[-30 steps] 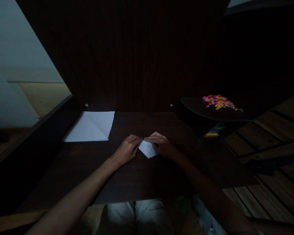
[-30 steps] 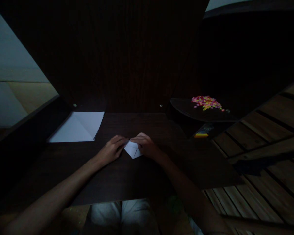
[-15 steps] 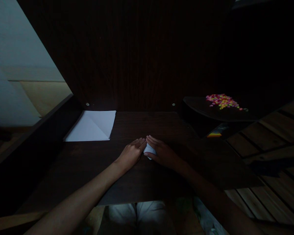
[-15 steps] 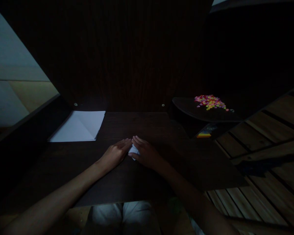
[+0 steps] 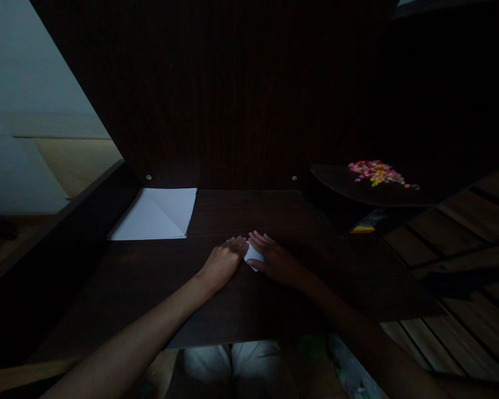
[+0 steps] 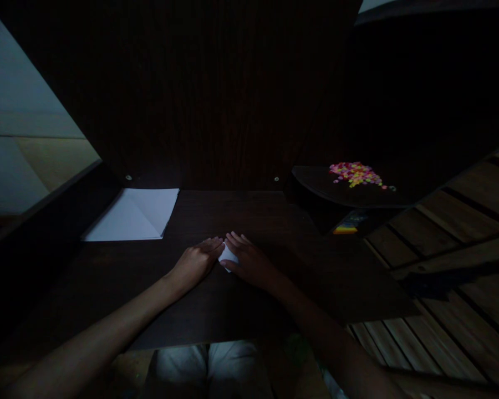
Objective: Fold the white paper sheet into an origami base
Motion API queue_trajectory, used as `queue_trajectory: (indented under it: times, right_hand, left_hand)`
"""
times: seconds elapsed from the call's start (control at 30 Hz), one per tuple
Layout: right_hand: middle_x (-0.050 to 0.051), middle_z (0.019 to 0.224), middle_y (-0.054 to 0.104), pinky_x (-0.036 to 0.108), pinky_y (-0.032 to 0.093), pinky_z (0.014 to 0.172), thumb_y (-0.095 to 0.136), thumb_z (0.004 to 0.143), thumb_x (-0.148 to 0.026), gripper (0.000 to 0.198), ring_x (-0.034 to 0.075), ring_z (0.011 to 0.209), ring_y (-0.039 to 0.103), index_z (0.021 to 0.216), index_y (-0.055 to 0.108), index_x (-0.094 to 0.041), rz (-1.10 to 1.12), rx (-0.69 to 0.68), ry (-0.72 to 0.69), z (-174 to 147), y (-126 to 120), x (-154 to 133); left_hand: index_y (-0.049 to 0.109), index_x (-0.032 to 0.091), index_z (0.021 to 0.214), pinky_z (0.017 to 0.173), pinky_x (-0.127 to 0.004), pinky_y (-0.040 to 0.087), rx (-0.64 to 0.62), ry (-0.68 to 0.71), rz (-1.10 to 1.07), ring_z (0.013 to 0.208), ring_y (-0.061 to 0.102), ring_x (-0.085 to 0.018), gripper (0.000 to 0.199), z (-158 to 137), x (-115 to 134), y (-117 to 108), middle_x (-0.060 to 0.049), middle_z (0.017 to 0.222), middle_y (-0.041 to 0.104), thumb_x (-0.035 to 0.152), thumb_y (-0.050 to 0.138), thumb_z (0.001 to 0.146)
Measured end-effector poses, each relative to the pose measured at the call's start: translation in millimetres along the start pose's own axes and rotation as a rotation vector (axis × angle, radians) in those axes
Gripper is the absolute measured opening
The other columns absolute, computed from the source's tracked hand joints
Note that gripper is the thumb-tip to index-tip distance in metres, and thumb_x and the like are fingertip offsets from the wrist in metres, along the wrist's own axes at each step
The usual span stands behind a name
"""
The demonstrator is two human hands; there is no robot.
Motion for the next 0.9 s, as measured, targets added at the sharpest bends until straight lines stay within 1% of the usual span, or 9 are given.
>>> queue_trajectory:
  times: [0.13,0.33,0.43,0.5,0.6,0.73,0.9]
  right_hand:
    - [0.022,0.148,0.04,0.056,0.029,0.115,0.05,0.095,-0.043,0.06,0.031,0.142,0.031,0.142,0.043,-0.007,-0.01,0.002,-0.005,-0.7,1.4,0.3]
    - [0.019,0.147,0.044,0.058,0.03,0.114,0.051,0.095,-0.042,0.056,0.03,0.142,0.031,0.143,0.043,-0.014,-0.034,0.035,-0.037,-2.6,4.3,2.9]
    - [0.021,0.148,0.042,0.056,0.031,0.114,0.048,0.096,-0.04,0.055,0.03,0.143,0.03,0.142,0.042,-0.01,-0.095,0.057,-0.047,-4.2,5.6,0.7]
    - [0.022,0.148,0.041,0.056,0.032,0.114,0.047,0.097,-0.038,0.055,0.031,0.143,0.03,0.142,0.041,-0.007,-0.14,0.064,-0.047,-4.9,6.8,-1.5]
    - [0.022,0.148,0.042,0.055,0.033,0.114,0.046,0.097,-0.037,0.054,0.031,0.142,0.031,0.142,0.042,-0.007,-0.182,0.062,-0.049,-4.9,8.3,-3.8]
    - [0.023,0.146,0.043,0.054,0.034,0.113,0.046,0.097,-0.036,0.054,0.032,0.141,0.033,0.14,0.043,-0.004,-0.206,0.063,-0.065,-4.3,9.1,-3.7]
    - [0.023,0.146,0.044,0.054,0.034,0.113,0.044,0.097,-0.034,0.052,0.031,0.142,0.032,0.141,0.043,-0.006,-0.2,0.064,-0.074,-4.4,9.4,-2.8]
  left_hand:
    - [0.058,0.011,0.123,0.102,-0.036,0.049,-0.019,-0.001,0.011,0.12,0.06,-0.024,0.032,0.8,1.4,-3.2,-0.014,0.127,0.063,0.009,0.055,0.091]
    - [0.057,0.012,0.124,0.102,-0.036,0.049,-0.071,-0.024,-0.004,0.121,0.059,-0.023,0.033,4.5,6.1,-12.2,-0.016,0.128,0.062,0.007,0.052,0.092]
    - [0.055,0.011,0.127,0.102,-0.036,0.048,-0.078,-0.032,-0.009,0.122,0.058,-0.024,0.037,3.8,6.3,-11.2,-0.016,0.129,0.062,0.005,0.051,0.091]
    - [0.051,0.011,0.131,0.104,-0.036,0.047,-0.064,-0.034,-0.01,0.124,0.056,-0.023,0.04,1.9,5.7,-8.6,-0.017,0.131,0.06,0.005,0.048,0.092]
    - [0.047,0.011,0.135,0.106,-0.038,0.045,-0.044,-0.034,0.02,0.128,0.053,-0.023,0.044,-1.3,5.9,-4.4,-0.018,0.135,0.057,0.004,0.041,0.092]
    - [0.048,0.007,0.134,0.107,-0.04,0.044,-0.046,-0.051,0.087,0.13,0.051,-0.025,0.046,-3.1,11.2,-2.9,-0.021,0.135,0.055,0.002,0.038,0.089]
    - [0.05,-0.002,0.13,0.105,-0.045,0.045,-0.092,-0.079,0.197,0.129,0.05,-0.032,0.045,-6.4,21.9,-1.2,-0.028,0.133,0.054,0.0,0.036,0.087]
Point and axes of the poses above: each hand's wrist, its own z-axis towards the middle knuckle, its own y-axis out of the palm, x = y × z, the point moved 2 cm from there along z, towards the middle knuckle
